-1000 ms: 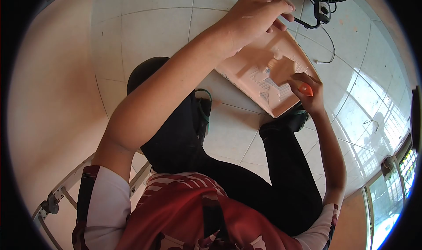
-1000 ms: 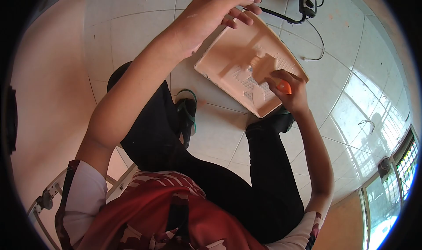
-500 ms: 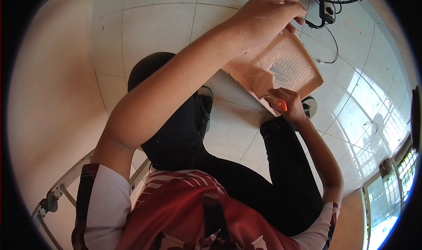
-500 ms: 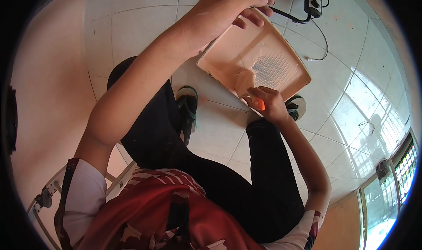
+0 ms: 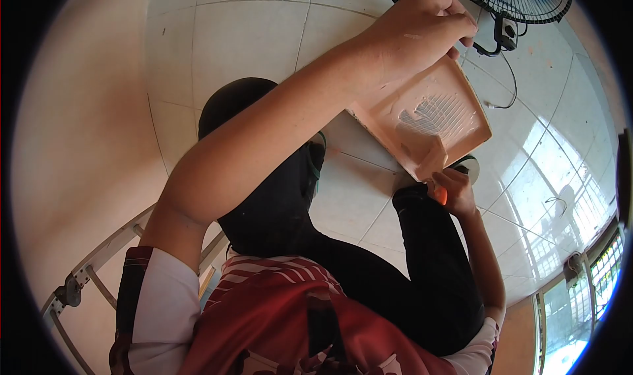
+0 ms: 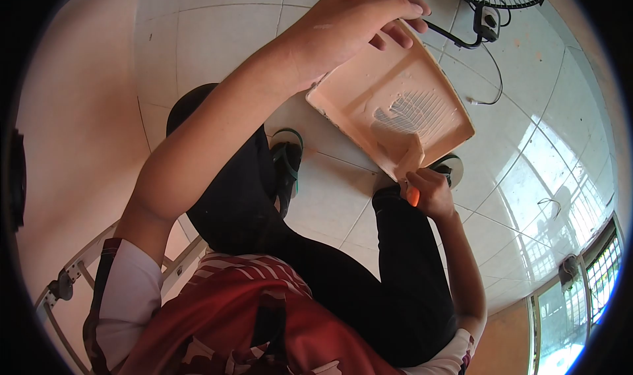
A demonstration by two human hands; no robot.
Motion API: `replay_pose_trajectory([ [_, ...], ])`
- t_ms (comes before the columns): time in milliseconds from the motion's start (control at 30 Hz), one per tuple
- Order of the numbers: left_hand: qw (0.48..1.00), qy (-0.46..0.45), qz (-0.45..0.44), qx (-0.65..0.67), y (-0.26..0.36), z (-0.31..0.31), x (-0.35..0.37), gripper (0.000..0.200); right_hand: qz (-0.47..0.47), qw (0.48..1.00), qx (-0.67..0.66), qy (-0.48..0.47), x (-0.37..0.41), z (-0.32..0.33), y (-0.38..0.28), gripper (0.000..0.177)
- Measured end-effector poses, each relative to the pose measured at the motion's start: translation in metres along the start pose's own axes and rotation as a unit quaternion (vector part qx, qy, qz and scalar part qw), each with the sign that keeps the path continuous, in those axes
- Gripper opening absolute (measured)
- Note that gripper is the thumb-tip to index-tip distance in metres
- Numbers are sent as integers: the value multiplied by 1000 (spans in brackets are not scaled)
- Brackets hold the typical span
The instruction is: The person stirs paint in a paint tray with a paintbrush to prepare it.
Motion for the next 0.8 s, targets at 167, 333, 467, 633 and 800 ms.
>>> replay_pose_trajectory([
  [167, 1000, -8, -13, -24, -1, 0, -2, 29, 49, 998, 25, -14, 15, -12, 2, 19],
  [333, 998, -47, 42, 4, 24, 8, -1, 29, 13, 999, 27, 18, 22, -1, 7, 18],
  [467, 989, -78, 124, -24, 26, 1, -9, 30, 18, 999, 29, 6, 30, -19, 14, 17],
  [633, 991, -86, 103, 10, 19, -2, -11, 31, -29, 999, -19, 11, 11, -21, 5, 23],
  [800, 993, -96, 69, 20, 11, -4, -12, 31, -60, 994, -76, 42, -8, -3, -4, 32],
])
Point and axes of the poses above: each hand's wrist, its own x-axis away from the middle knuckle, its own z-axis out of the back of the hand, y = z × x, the point moved 1 cm from there along -x, towards the middle knuckle, and after that the axes turned 7 degrees about -z, right-handed, at the moved point
